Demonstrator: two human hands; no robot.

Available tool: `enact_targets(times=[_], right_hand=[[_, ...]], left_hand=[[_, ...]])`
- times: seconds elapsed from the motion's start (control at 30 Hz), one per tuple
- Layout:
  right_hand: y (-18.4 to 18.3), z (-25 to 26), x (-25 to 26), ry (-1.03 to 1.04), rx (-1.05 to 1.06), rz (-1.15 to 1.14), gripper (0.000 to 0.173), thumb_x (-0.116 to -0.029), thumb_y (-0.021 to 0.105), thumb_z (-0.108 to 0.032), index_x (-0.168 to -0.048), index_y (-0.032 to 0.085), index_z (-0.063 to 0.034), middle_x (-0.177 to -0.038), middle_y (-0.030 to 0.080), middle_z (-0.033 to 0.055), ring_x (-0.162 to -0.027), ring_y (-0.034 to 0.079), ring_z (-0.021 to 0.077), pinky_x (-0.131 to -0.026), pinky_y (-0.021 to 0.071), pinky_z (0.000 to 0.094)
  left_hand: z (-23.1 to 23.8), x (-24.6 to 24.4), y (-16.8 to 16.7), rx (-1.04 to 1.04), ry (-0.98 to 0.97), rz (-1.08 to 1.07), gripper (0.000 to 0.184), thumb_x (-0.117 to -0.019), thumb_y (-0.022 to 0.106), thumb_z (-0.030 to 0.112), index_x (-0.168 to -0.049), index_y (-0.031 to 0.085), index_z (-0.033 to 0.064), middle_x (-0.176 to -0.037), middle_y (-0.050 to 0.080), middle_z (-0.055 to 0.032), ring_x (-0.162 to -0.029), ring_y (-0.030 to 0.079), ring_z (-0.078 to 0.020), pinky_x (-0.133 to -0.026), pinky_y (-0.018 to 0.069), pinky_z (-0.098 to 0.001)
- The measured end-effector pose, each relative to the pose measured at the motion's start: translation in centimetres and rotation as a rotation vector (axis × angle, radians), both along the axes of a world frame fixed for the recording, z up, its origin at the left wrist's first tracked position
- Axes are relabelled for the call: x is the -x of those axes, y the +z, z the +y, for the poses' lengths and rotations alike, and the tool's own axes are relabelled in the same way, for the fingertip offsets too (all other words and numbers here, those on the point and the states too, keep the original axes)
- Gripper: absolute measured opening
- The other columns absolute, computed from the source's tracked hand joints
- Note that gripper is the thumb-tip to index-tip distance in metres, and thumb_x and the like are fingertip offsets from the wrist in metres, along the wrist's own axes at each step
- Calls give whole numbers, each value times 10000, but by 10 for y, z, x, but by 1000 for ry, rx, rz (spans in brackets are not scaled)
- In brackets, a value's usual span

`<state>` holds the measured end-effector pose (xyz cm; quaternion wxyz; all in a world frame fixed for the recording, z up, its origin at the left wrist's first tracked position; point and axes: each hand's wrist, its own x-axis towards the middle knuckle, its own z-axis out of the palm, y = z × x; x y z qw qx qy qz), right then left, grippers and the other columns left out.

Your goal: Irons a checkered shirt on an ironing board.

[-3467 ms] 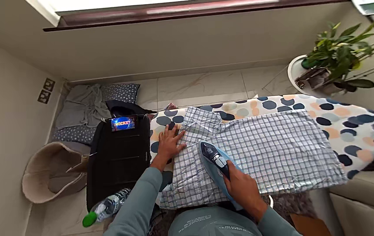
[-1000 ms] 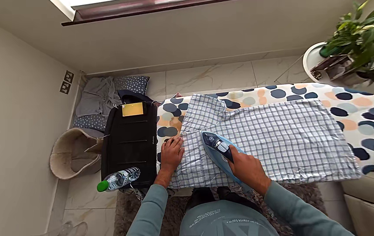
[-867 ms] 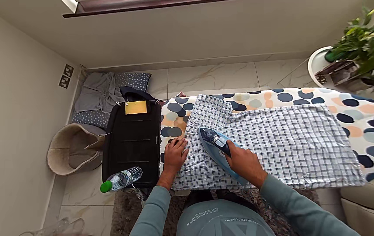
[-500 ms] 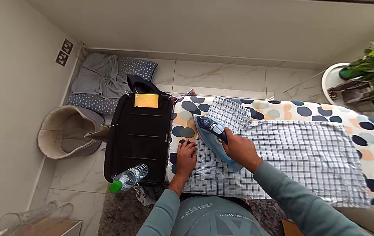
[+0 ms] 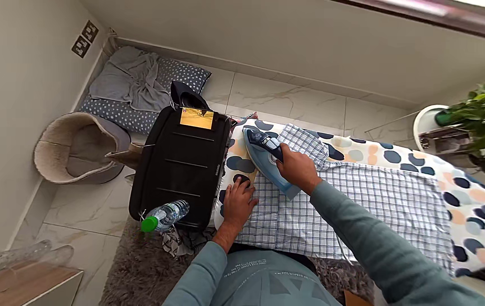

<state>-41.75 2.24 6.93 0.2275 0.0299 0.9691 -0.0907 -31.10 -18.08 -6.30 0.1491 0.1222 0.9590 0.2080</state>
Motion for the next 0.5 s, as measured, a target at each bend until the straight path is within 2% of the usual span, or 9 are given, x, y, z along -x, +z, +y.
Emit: enact_targets(times=[0.1, 0.2, 0.33, 0.5], right_hand=[[1, 10, -8, 48, 6, -4, 464, -1003, 579, -328, -1425, 508, -149, -902, 717, 169, -839, 719, 404, -667, 555, 586], [0, 27, -25, 79, 2, -23, 473, -1009, 582, -328, -1441, 502, -152, -913, 719, 179, -853, 718, 416, -684, 558, 592], [0, 50, -57, 100, -14, -12, 453, -1002, 594, -318, -1415, 523, -148, -885, 719, 162, -834, 722, 400, -668, 559, 578], [2, 79, -101, 72, -13, -23, 463, -1001, 591, -324, -1429, 519, -163, -898, 723, 154, -839, 725, 386, -673, 564, 566]], left_hand=[[0, -1, -1, 101, -38, 16, 415, -983, 619, 519, -1319, 708, 292, -1545, 531, 26, -1533, 328, -267, -1215, 281, -579], [6, -1, 11, 222, -42, -83, 445, -1016, 556, 534, -1410, 633, 342, -1641, 399, 3, -1567, 236, -294, -1210, 263, -603], [13, -1, 22, 283, -20, -134, 453, -1024, 557, 512, -1447, 597, 354, -1664, 357, 14, -1570, 219, -301, -1186, 270, -626], [17, -2, 27, 307, -6, -123, 443, -1003, 603, 510, -1413, 629, 346, -1651, 380, 32, -1556, 253, -308, -1142, 335, -635]])
